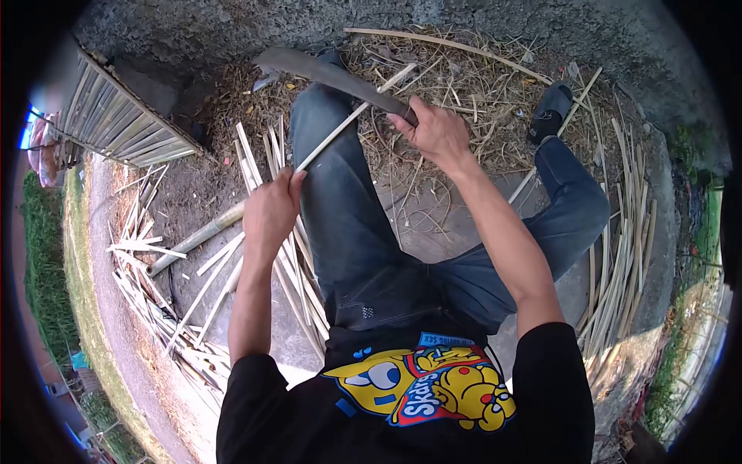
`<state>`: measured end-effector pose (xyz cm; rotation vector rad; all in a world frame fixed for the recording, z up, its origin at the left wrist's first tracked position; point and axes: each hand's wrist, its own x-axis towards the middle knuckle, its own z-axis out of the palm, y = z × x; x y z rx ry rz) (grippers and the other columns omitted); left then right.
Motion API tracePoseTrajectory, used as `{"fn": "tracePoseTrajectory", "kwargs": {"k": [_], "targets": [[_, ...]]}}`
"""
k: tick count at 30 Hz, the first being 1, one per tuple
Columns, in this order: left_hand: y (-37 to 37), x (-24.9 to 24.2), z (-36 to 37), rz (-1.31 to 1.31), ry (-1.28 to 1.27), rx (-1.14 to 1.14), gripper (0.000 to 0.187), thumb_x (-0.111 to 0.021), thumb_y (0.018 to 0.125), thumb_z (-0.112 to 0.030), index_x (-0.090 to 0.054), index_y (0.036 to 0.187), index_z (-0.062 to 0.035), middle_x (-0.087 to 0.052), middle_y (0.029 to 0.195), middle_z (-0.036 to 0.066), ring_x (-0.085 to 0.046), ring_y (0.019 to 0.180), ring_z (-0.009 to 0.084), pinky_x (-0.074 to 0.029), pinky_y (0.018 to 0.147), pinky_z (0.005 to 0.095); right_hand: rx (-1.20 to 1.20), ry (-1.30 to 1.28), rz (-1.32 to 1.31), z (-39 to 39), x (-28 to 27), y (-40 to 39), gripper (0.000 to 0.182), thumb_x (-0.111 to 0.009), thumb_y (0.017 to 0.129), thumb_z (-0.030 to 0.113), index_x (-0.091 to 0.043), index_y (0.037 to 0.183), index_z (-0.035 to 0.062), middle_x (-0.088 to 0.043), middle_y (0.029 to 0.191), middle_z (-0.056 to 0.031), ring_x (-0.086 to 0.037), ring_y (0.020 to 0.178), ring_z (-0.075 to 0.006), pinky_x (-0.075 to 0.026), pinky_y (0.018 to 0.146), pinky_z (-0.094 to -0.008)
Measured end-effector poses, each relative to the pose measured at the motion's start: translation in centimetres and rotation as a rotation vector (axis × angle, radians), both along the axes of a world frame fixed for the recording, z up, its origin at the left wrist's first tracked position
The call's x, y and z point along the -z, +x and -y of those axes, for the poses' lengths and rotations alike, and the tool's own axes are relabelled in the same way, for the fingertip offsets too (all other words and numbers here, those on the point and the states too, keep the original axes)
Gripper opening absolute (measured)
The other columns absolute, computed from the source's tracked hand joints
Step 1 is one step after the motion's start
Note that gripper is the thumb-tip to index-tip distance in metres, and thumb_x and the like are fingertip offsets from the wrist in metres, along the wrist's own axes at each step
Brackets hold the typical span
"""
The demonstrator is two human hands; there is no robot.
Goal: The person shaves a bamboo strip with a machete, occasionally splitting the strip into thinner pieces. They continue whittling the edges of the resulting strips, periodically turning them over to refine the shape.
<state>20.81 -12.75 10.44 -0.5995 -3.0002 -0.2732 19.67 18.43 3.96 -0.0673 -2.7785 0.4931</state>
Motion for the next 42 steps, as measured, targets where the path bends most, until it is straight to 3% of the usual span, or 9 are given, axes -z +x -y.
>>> {"fn": "tracePoseTrajectory", "kwargs": {"k": [2,5,13,17,20,26,37,39,42], "targets": [[0.8,-0.1,4.4,-0.002,-0.014,-0.084,0.037,-0.046,0.105,-0.035,-0.057,0.086,-0.0055,-0.063,0.064,0.022,-0.064,0.061,0.0438,-0.049,0.057,0.053,0.419,-0.436,0.17,-10.2,0.3,-3.4,0.064,-0.039,0.103,0.058,-0.066,0.085,0.0026,-0.062,0.056,-0.0143,-0.064,0.052,-0.0322,-0.051,0.053,-0.0484],[3.9,1.6,10.6,-0.117,0.008,-0.157,0.034,-0.047,0.105,-0.032,-0.057,0.085,-0.0066,-0.062,0.063,0.021,-0.064,0.059,0.0415,-0.049,0.056,0.0513,0.715,-0.47,0.17,-20.4,3.1,-2.2,0.074,-0.037,0.102,0.059,-0.07,0.08,-0.0037,-0.065,0.063,-0.017,-0.064,0.056,-0.0342,-0.05,0.058,-0.0476],[1.5,0.6,3.7,0.126,0.313,-0.116,0.045,-0.045,0.106,-0.034,-0.055,0.079,0.0009,-0.054,0.062,0.025,-0.053,0.059,0.0462,-0.04,0.056,0.0501,0.375,-0.864,-0.017,-9.3,-1.5,3.8,0.049,-0.053,0.102,0.047,-0.065,0.094,0.0004,-0.06,0.064,-0.0055,-0.056,0.051,-0.0128,-0.042,0.048,-0.0311],[0.5,1.1,2.3,0.276,0.296,-0.076,0.051,-0.044,0.107,-0.036,-0.055,0.078,0.0041,-0.05,0.06,0.025,-0.048,0.055,0.0444,-0.039,0.056,0.0481,0.063,-0.602,-0.067,-3.2,-1.4,3.8,0.053,-0.052,0.101,0.051,-0.056,0.079,0.003,-0.055,0.055,-0.009,-0.058,0.051,-0.0259,-0.041,0.049,-0.0395],[0.2,1.3,2.0,0.316,0.303,-0.076,0.054,-0.043,0.107,-0.038,-0.057,0.078,0.0053,-0.05,0.059,0.024,-0.048,0.055,0.0431,-0.04,0.056,0.0475,-0.039,-0.472,0.163,0.4,-2.7,3.0,0.05,-0.052,0.1,0.051,-0.057,0.085,0.0035,-0.06,0.058,-0.0159,-0.064,0.058,-0.0395,-0.048,0.054,-0.0481],[0.7,1.1,1.4,0.308,0.263,-0.071,0.052,-0.044,0.107,-0.037,-0.061,0.084,0.0059,-0.057,0.067,0.029,-0.056,0.068,0.0519,-0.043,0.061,0.0508,-0.262,-0.208,0.128,6.1,-3.0,3.7,0.049,-0.051,0.099,0.056,-0.056,0.095,0.007,-0.06,0.058,-0.0146,-0.065,0.059,-0.0397,-0.052,0.053,-0.0508],[0.1,-0.8,1.3,0.312,0.235,-0.034,0.055,-0.044,0.106,-0.04,-0.061,0.081,0.0059,-0.058,0.067,0.03,-0.057,0.071,0.0524,-0.045,0.063,0.0535,-0.351,0.148,-0.159,-0.9,0.5,-2.0,0.059,-0.048,0.092,0.07,-0.057,0.103,0.013,-0.063,0.064,-0.0165,-0.069,0.061,-0.0368,-0.053,0.047,-0.0472],[1.6,-1.2,4.3,0.317,0.237,-0.077,0.053,-0.045,0.106,-0.038,-0.06,0.079,0.0057,-0.057,0.067,0.03,-0.055,0.07,0.0525,-0.043,0.06,0.053,-0.076,0.092,0.197,-4.6,-1.1,-3.7,0.061,-0.036,0.098,0.069,-0.054,0.098,0.011,-0.06,0.062,-0.0142,-0.07,0.063,-0.0331,-0.053,0.049,-0.0437],[5.6,-1.8,12.0,0.32,0.161,-0.087,0.05,-0.047,0.106,-0.034,-0.058,0.077,0.0051,-0.054,0.066,0.03,-0.053,0.067,0.052,-0.041,0.057,0.0517,0.569,-0.202,0.177,-20.2,0.6,-6.2,0.072,-0.033,0.103,0.057,-0.07,0.099,-0.005,-0.07,0.084,-0.0275,-0.068,0.084,-0.0458,-0.052,0.079,-0.0523]]}}
